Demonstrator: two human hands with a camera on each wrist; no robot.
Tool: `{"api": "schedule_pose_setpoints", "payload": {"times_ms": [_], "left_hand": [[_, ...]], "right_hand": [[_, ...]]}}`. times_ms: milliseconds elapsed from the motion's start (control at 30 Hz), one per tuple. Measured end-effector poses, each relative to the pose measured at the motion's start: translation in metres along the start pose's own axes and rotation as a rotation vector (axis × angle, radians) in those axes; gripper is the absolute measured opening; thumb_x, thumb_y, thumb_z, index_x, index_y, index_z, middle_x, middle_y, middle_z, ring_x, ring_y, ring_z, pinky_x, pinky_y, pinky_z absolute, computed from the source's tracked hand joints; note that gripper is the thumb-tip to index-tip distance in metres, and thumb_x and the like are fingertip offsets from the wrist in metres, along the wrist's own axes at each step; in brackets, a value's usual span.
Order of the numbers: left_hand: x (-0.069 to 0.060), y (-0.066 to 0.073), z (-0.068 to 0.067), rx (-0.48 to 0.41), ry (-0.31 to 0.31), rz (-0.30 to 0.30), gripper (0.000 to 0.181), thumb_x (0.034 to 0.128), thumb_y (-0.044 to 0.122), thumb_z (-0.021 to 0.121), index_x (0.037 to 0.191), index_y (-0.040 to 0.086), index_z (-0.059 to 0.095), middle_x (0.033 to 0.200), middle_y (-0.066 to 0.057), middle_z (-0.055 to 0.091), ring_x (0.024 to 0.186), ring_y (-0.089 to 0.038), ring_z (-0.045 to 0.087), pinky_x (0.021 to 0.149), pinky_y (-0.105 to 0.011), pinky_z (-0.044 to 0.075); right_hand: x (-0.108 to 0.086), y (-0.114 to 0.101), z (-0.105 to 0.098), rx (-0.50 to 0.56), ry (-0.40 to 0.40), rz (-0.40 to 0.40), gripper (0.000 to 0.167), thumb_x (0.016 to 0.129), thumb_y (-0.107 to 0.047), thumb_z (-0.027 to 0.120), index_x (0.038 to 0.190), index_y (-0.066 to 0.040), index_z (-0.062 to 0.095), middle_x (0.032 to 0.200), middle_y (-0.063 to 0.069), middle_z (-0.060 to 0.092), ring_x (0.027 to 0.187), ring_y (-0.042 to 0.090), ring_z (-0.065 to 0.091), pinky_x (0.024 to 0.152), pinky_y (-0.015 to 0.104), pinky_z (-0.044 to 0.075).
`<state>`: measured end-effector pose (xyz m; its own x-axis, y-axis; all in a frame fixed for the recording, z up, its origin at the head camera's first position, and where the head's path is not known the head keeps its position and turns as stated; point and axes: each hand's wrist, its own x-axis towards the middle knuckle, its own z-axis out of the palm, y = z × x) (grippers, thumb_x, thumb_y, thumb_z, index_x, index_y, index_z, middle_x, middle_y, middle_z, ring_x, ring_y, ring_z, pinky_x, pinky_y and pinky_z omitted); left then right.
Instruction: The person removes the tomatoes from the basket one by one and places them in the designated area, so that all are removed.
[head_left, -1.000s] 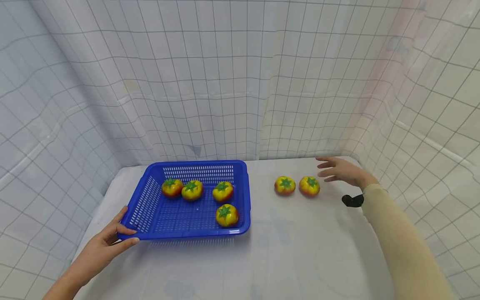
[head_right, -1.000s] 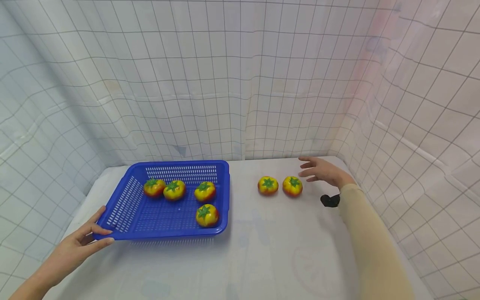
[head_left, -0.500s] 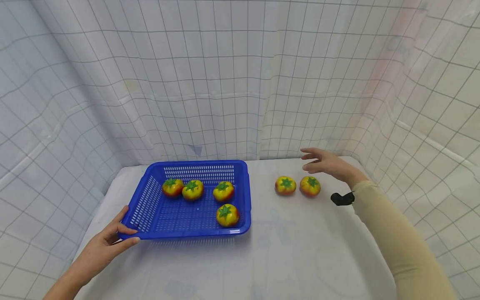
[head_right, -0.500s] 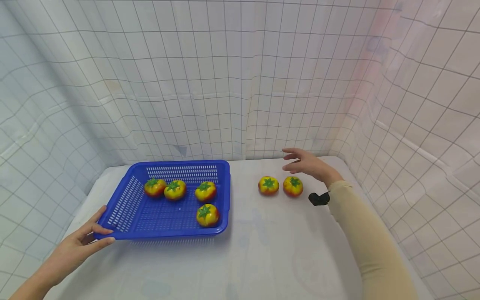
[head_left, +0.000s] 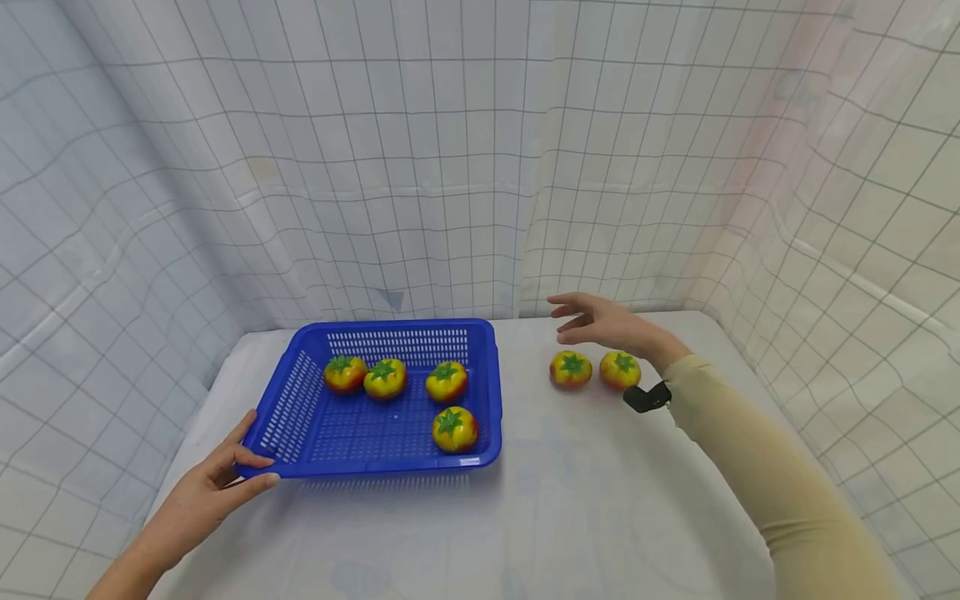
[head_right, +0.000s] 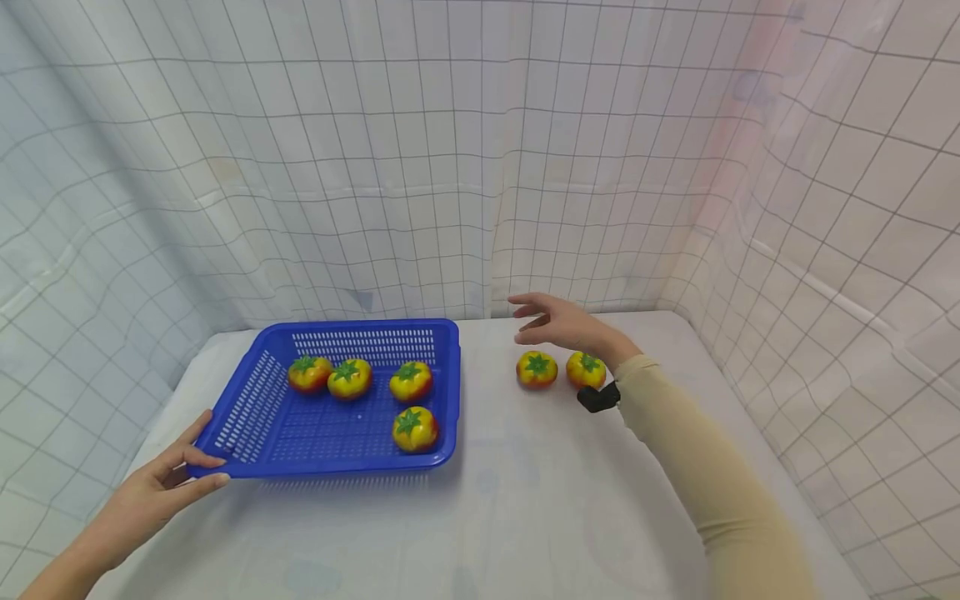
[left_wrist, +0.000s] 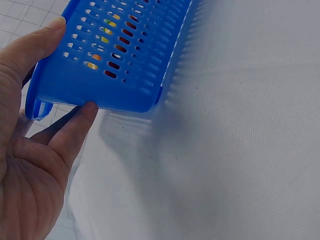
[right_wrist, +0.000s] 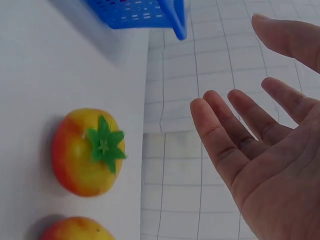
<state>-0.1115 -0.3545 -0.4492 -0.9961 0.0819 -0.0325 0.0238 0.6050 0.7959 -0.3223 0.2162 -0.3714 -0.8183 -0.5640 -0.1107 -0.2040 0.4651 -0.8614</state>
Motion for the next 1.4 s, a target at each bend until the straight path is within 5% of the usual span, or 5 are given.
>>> {"api": "schedule_pose_setpoints", "payload": {"times_ms": [200, 467, 933, 1267, 1400], "left_hand": [[0.0, 0.001, 0.0, -0.002, -0.001, -0.004, 0.031, 0.0989, 0.031, 0.071, 0.112, 0.004, 0.063, 0.171, -0.015, 0.003, 0.138, -0.064, 0.029, 0.084, -0.003, 0.038], [-0.001, -0.001, 0.0, -0.028, 0.01, 0.026, 0.027, 0.0991, 0.027, 0.071, 0.112, 0.003, 0.065, 0.17, -0.016, 0.004, 0.139, -0.063, 0.028, 0.085, -0.002, 0.038], [-0.001, 0.0, 0.0, -0.022, 0.012, 0.014, 0.028, 0.0985, 0.028, 0.072, 0.113, 0.004, 0.065, 0.17, -0.017, 0.004, 0.138, -0.064, 0.029, 0.085, -0.003, 0.039], [-0.001, 0.0, -0.001, -0.019, 0.002, -0.009, 0.031, 0.0982, 0.031, 0.072, 0.113, 0.004, 0.065, 0.171, -0.015, 0.004, 0.14, -0.062, 0.027, 0.086, -0.004, 0.039], [-0.002, 0.002, 0.0, -0.022, 0.002, -0.018, 0.032, 0.0981, 0.031, 0.072, 0.113, 0.004, 0.065, 0.171, -0.015, 0.004, 0.141, -0.063, 0.027, 0.085, -0.004, 0.038]], "right_hand": [[0.016, -0.025, 0.026, -0.069, -0.055, -0.044, 0.074, 0.092, -0.04, 0.076, 0.156, -0.031, 0.039, 0.151, -0.001, 0.049, 0.129, 0.021, 0.056, 0.106, 0.05, 0.045], [0.037, -0.053, 0.061, -0.086, -0.123, -0.108, 0.074, 0.093, -0.03, 0.076, 0.157, -0.027, 0.038, 0.157, 0.005, 0.044, 0.132, 0.025, 0.054, 0.102, 0.051, 0.048], [0.073, -0.09, 0.096, -0.114, -0.229, -0.186, 0.074, 0.091, -0.036, 0.077, 0.156, -0.029, 0.04, 0.153, 0.0, 0.048, 0.13, 0.02, 0.057, 0.102, 0.042, 0.049], [0.102, -0.108, 0.132, -0.127, -0.3, -0.126, 0.07, 0.091, -0.029, 0.079, 0.152, -0.023, 0.045, 0.152, 0.006, 0.048, 0.121, 0.015, 0.06, 0.103, 0.035, 0.048], [0.11, -0.111, 0.144, -0.137, -0.301, -0.095, 0.069, 0.091, -0.026, 0.08, 0.151, -0.022, 0.047, 0.152, 0.007, 0.047, 0.13, 0.02, 0.054, 0.105, 0.036, 0.046]]}}
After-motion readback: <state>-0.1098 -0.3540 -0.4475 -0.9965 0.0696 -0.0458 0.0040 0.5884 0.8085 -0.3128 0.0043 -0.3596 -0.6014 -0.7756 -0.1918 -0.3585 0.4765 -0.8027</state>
